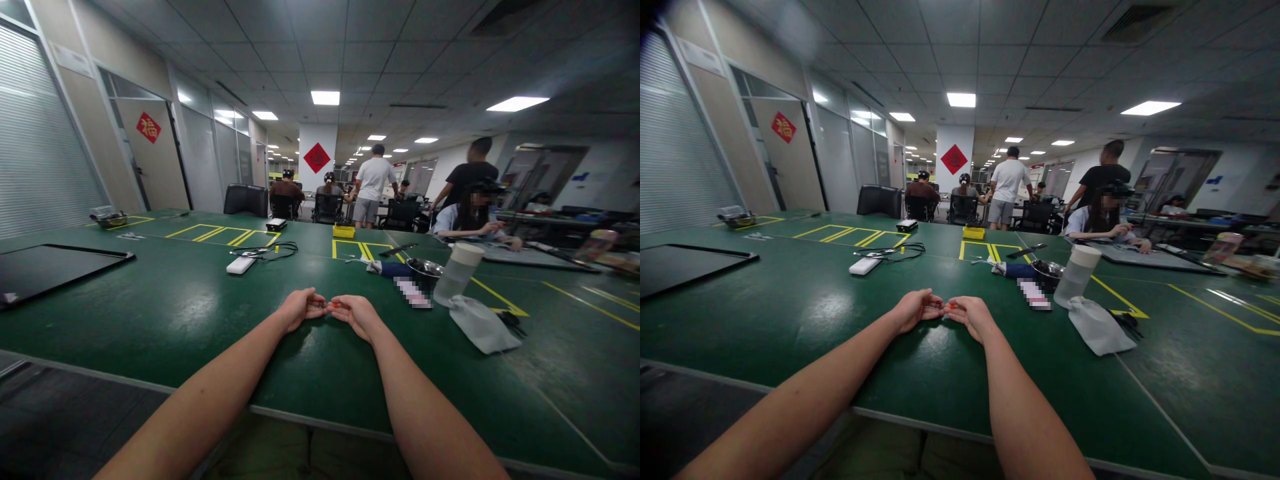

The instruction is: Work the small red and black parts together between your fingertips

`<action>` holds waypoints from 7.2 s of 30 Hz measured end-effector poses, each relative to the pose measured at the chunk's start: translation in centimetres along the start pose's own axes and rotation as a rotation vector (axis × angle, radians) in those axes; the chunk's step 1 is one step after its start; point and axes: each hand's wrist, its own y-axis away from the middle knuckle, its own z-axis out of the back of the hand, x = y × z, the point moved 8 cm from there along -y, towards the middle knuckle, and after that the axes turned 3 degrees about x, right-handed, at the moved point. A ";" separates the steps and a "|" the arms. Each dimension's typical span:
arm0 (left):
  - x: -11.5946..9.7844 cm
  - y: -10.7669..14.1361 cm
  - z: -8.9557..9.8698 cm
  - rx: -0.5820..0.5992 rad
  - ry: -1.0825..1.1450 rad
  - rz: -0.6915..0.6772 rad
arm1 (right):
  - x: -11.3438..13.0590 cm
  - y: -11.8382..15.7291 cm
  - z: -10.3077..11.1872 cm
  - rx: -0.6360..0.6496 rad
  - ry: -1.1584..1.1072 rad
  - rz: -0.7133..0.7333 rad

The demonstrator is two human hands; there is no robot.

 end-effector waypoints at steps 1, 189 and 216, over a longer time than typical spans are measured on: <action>0.0 0.0 -0.1 0.009 0.000 0.000 | 0.0 0.0 0.0 0.006 -0.001 0.005; -2.0 1.1 -1.9 0.061 -0.570 -0.411 | 1.3 0.9 -1.5 0.067 0.338 0.210; -0.4 2.4 -2.6 0.407 -0.219 -0.022 | 1.8 2.5 -3.9 0.347 0.410 0.170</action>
